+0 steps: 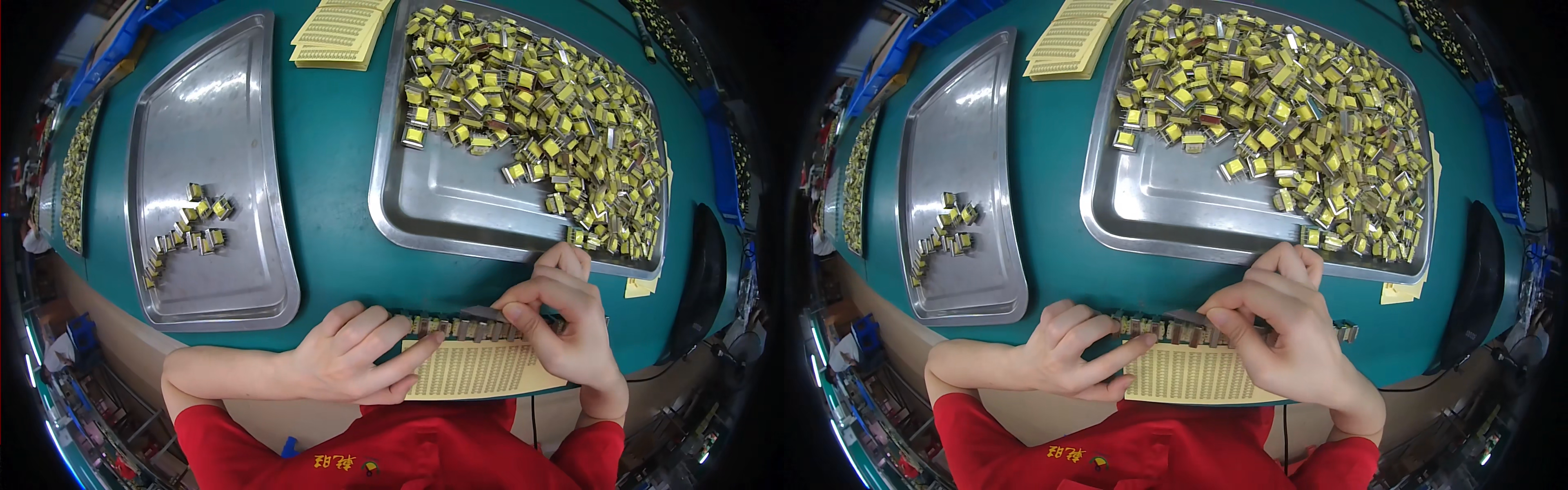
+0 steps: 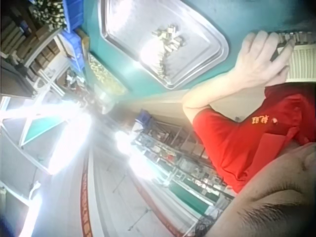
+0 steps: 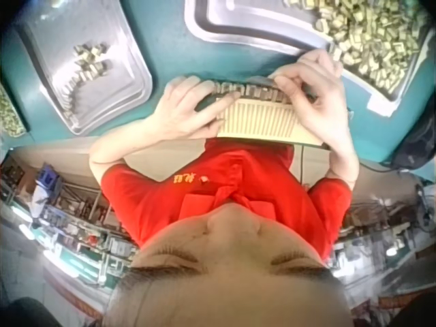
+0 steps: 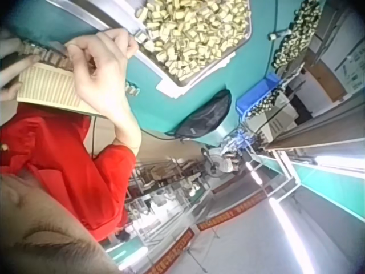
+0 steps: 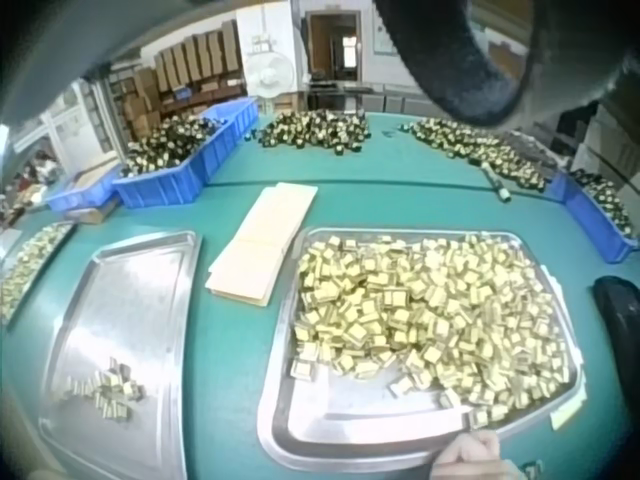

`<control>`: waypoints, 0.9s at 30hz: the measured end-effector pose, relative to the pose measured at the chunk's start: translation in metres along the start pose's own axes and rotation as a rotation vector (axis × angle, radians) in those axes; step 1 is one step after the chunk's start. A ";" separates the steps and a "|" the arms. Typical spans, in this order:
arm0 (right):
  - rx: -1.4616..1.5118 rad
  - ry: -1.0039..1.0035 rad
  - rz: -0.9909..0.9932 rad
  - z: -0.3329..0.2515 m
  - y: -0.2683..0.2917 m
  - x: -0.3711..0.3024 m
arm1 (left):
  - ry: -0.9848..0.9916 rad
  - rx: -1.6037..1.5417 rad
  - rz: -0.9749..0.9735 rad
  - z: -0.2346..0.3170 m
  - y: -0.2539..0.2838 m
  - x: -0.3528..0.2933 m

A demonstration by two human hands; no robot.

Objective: Assembling small electronic transformers onto a yellow adhesive strip in a factory setting.

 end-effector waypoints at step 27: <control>0.085 0.066 -0.014 0.017 -0.004 -0.008 | -0.451 0.540 -0.474 0.069 0.014 0.044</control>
Point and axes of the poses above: each hand's wrist, its own x-axis towards the middle knuckle, its own y-axis out of the back of the hand, z = x × y, the point moved 2 cm from there along x, towards the middle knuckle
